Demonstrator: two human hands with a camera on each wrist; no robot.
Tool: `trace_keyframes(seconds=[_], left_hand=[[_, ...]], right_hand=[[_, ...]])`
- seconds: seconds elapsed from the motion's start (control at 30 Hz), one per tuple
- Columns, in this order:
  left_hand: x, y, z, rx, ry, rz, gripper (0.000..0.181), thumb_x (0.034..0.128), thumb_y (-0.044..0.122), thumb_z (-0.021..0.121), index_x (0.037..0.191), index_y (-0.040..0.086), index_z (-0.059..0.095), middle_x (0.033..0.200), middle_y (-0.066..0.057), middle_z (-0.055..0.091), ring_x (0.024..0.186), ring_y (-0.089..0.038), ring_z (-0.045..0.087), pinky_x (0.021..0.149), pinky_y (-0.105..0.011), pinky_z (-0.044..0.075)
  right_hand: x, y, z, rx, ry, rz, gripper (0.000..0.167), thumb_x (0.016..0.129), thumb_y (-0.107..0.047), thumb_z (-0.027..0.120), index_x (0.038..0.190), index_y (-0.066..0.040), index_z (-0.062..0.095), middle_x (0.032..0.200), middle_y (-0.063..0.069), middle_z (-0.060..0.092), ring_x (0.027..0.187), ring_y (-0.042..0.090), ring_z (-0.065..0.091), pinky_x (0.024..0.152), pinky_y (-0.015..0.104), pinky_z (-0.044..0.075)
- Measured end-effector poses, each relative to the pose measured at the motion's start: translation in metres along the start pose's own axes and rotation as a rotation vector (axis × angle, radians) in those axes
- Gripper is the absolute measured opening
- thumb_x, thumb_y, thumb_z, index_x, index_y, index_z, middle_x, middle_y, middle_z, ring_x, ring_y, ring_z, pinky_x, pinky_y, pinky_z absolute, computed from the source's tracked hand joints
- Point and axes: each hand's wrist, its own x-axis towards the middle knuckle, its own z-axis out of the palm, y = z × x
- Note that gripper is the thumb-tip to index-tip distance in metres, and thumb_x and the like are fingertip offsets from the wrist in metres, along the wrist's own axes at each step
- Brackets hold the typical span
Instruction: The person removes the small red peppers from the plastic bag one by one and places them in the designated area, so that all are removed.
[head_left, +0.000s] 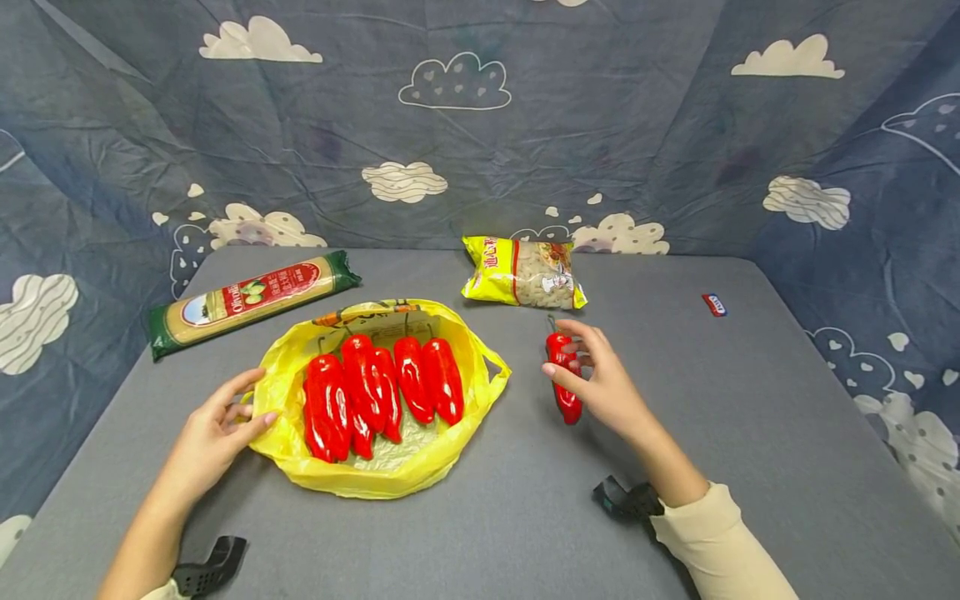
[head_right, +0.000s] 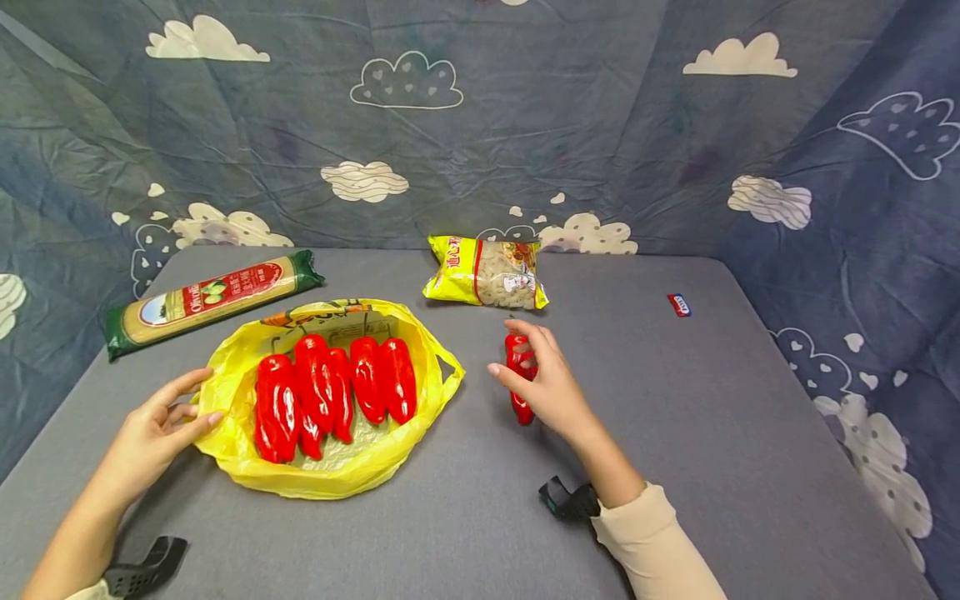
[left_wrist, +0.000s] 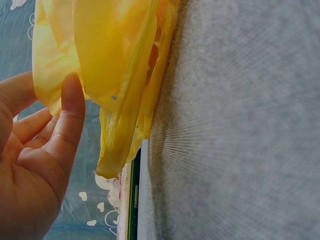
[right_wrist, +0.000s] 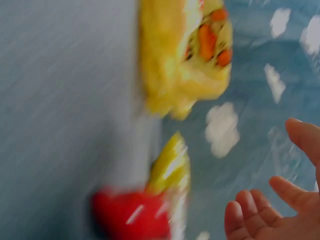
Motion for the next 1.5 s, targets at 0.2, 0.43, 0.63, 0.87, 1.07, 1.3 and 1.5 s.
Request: trace_keyframes(seconds=[0.2,0.43,0.63,0.87,1.07,1.3,1.5], left_hand=[[0.002,-0.002,0.002,-0.013,0.017,0.027,0.059,0.0798,0.0,0.066,0.132,-0.001,0.039,0.114,-0.015,0.048,0.076,0.001,0.054,0.054,-0.017,0.044],[0.003,-0.004,0.003,-0.007,0.016,0.019,0.059,0.0793,-0.002,0.066,0.132,-0.001,0.039,0.114,-0.016,0.049,0.076,0.002,0.053,0.054,-0.017,0.044],[0.003,-0.003,0.002,-0.007,-0.002,-0.006,0.059,0.0809,0.001,0.065,0.133,-0.001,0.037,0.113,-0.021,0.05,0.076,0.002,0.053,0.054,-0.017,0.044],[0.002,-0.003,0.003,-0.001,0.003,0.006,0.059,0.0803,0.0,0.065,0.133,-0.002,0.038,0.114,-0.021,0.05,0.075,0.002,0.053,0.053,-0.017,0.044],[0.001,-0.005,0.004,0.015,0.019,0.019,0.059,0.0796,0.001,0.066,0.132,-0.001,0.04,0.116,-0.012,0.048,0.075,0.002,0.052,0.052,-0.017,0.043],[0.0,-0.003,0.003,0.006,0.03,0.021,0.059,0.0792,0.0,0.066,0.131,-0.001,0.04,0.111,-0.003,0.049,0.075,0.002,0.053,0.053,-0.017,0.043],[-0.001,-0.003,0.003,0.026,0.034,0.011,0.059,0.079,0.001,0.067,0.132,-0.001,0.04,0.108,-0.002,0.049,0.073,0.002,0.052,0.051,-0.017,0.042]], right_hand=[[0.011,-0.057,0.028,0.099,-0.054,-0.216,0.052,0.077,0.004,0.067,0.123,0.007,0.042,0.116,0.02,0.05,0.101,0.034,0.048,0.083,0.046,0.04],[0.033,-0.047,0.086,0.13,-0.17,-0.33,0.057,0.075,-0.008,0.073,0.124,0.0,0.045,0.117,0.011,0.053,0.1,0.025,0.052,0.084,0.037,0.042],[0.044,-0.039,0.126,0.121,-0.274,-0.286,0.06,0.076,-0.016,0.074,0.126,-0.002,0.044,0.121,0.012,0.051,0.098,0.025,0.053,0.082,0.031,0.044],[0.048,-0.038,0.15,0.066,-0.344,-0.205,0.064,0.076,-0.021,0.074,0.128,-0.003,0.042,0.122,0.008,0.049,0.096,0.018,0.053,0.079,0.024,0.043],[0.052,-0.039,0.16,0.016,-0.38,-0.152,0.066,0.075,-0.027,0.074,0.129,-0.009,0.041,0.118,0.003,0.05,0.091,0.011,0.052,0.076,0.02,0.042],[0.055,-0.043,0.171,-0.056,-0.395,-0.113,0.069,0.074,-0.035,0.073,0.131,-0.013,0.04,0.1,-0.002,0.049,0.079,0.009,0.048,0.065,0.018,0.041],[0.054,-0.051,0.177,-0.129,-0.4,-0.065,0.08,0.072,-0.041,0.073,0.137,-0.016,0.033,0.116,0.003,0.045,0.089,0.011,0.049,0.077,0.022,0.042]])
